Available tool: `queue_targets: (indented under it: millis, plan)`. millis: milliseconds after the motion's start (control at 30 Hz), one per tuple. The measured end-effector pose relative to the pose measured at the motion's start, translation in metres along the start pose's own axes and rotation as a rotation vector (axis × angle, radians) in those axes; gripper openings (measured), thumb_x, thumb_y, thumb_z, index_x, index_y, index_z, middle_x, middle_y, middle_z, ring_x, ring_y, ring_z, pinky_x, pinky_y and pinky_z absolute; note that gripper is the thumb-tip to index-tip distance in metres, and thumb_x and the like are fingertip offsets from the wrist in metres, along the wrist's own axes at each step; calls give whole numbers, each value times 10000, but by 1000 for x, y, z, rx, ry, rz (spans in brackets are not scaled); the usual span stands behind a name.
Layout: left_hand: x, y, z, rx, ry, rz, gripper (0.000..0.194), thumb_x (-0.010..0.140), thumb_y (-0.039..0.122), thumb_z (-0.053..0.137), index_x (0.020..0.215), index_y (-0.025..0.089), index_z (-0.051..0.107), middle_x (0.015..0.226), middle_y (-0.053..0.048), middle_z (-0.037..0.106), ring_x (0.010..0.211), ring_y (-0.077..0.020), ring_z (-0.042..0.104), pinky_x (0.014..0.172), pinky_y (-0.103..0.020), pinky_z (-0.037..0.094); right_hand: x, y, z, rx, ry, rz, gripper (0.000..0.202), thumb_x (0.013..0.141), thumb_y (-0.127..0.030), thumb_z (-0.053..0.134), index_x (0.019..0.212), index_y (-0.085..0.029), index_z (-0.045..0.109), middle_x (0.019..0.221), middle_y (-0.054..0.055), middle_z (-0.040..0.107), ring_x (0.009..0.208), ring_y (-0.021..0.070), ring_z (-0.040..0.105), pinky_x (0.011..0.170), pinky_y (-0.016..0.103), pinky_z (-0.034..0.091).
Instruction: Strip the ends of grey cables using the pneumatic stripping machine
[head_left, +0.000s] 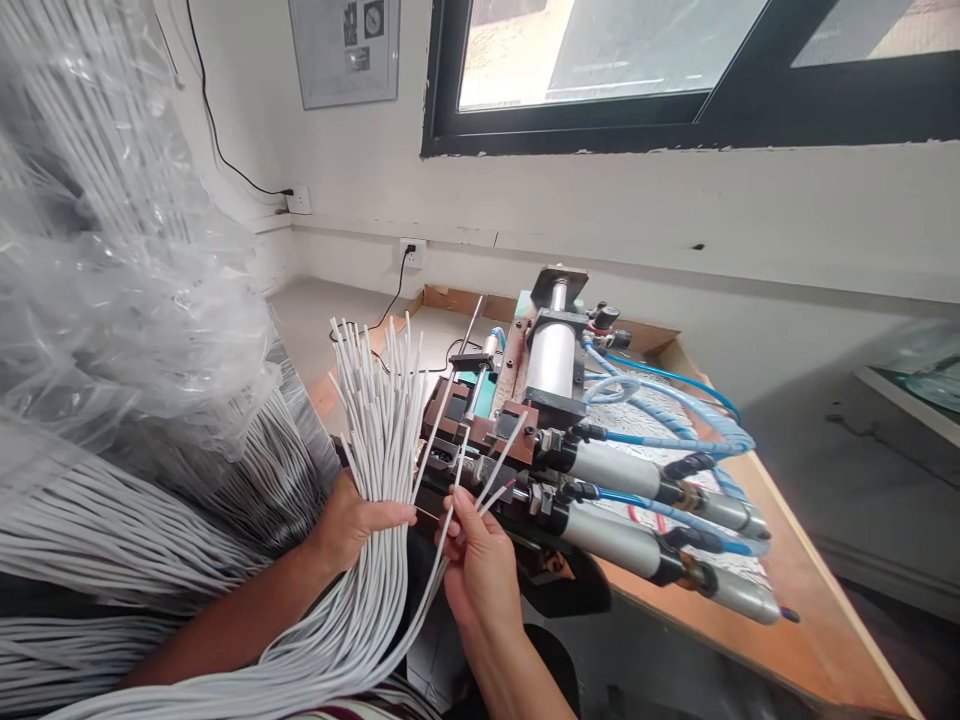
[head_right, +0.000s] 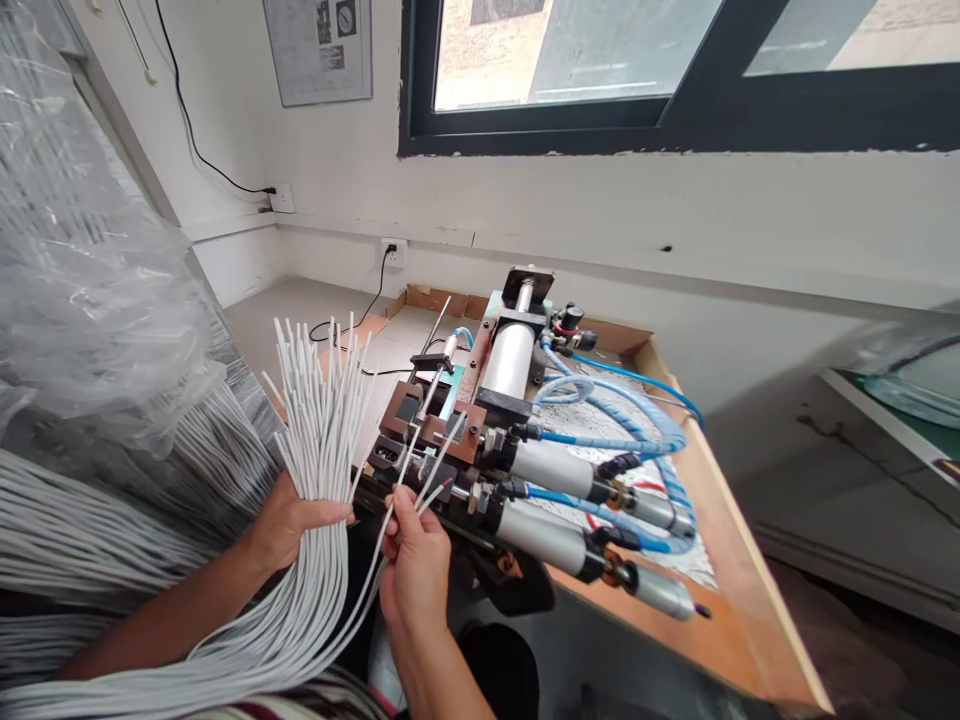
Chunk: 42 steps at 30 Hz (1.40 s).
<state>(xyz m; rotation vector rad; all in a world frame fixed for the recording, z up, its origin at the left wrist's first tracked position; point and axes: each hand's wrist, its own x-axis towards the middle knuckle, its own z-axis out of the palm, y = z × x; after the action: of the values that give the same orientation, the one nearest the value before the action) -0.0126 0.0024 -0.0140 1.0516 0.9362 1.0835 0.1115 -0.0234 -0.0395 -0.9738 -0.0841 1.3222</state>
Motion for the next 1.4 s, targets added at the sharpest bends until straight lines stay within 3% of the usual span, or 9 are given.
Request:
queue_targets:
  millis: [267,367,467,567,667,800,1133,1300,1400]
  plan:
    - [2,-3,-2,42,-2,-8,253,533,141,704,779,141,642,627,15,614,593,-148,543,597,-267,446,8,-3,5,46,-65,70,309,479,-278,804,656,-150,587,592,-34,557,415,28,366,335,149,233]
    - [1,-4,-2,59,-3,-19,243,529,134,697,768,134,649,656,2,630,616,-156,548,610,-272,453,6,-2,6,49,-100,111,306,495,-296,799,688,-150,612,594,-36,542,454,50,406,395,178,315]
    - [-1,-5,-1,111,-23,1,266,523,115,691,786,146,665,709,4,649,671,-168,563,660,-275,455,1,-1,7,-4,-228,149,304,556,-368,769,715,-141,644,501,-67,427,449,57,370,449,200,347]
    - [-4,-8,1,140,-52,-2,317,516,83,690,825,154,674,734,11,657,710,-174,570,684,-271,451,-5,0,5,-135,-286,57,309,558,-392,767,675,-130,653,451,-84,339,423,41,275,413,183,257]
    - [-8,-12,-1,134,-53,-8,317,526,78,693,833,155,668,733,16,655,718,-167,566,693,-264,442,-10,4,-2,-231,-218,-75,309,577,-411,751,687,-136,665,493,-47,441,440,48,311,404,182,207]
    - [-12,-18,-7,125,-25,-43,214,529,106,703,733,141,652,670,10,638,653,-157,553,644,-262,436,-14,10,-14,-287,-172,-105,274,607,-398,731,679,-143,664,582,11,564,467,69,390,407,191,228]
    - [-13,-16,-7,51,-46,-89,220,518,120,713,722,151,636,642,27,622,619,-148,558,628,-262,434,-10,4,-12,-199,-150,-18,290,556,-377,759,681,-129,676,544,-14,519,430,42,332,393,173,196]
    - [-13,-17,-7,11,-96,-38,196,560,124,687,748,151,637,660,22,626,621,-148,550,624,-265,435,-9,9,-12,-285,-311,24,277,612,-378,736,736,-137,678,528,-26,498,473,68,370,456,199,280]
    - [-13,-18,-7,58,-97,-34,203,558,116,685,753,142,638,644,20,619,615,-148,539,606,-260,423,-10,14,-17,-366,-359,-63,255,639,-370,724,704,-129,674,502,-28,484,461,64,336,451,206,258]
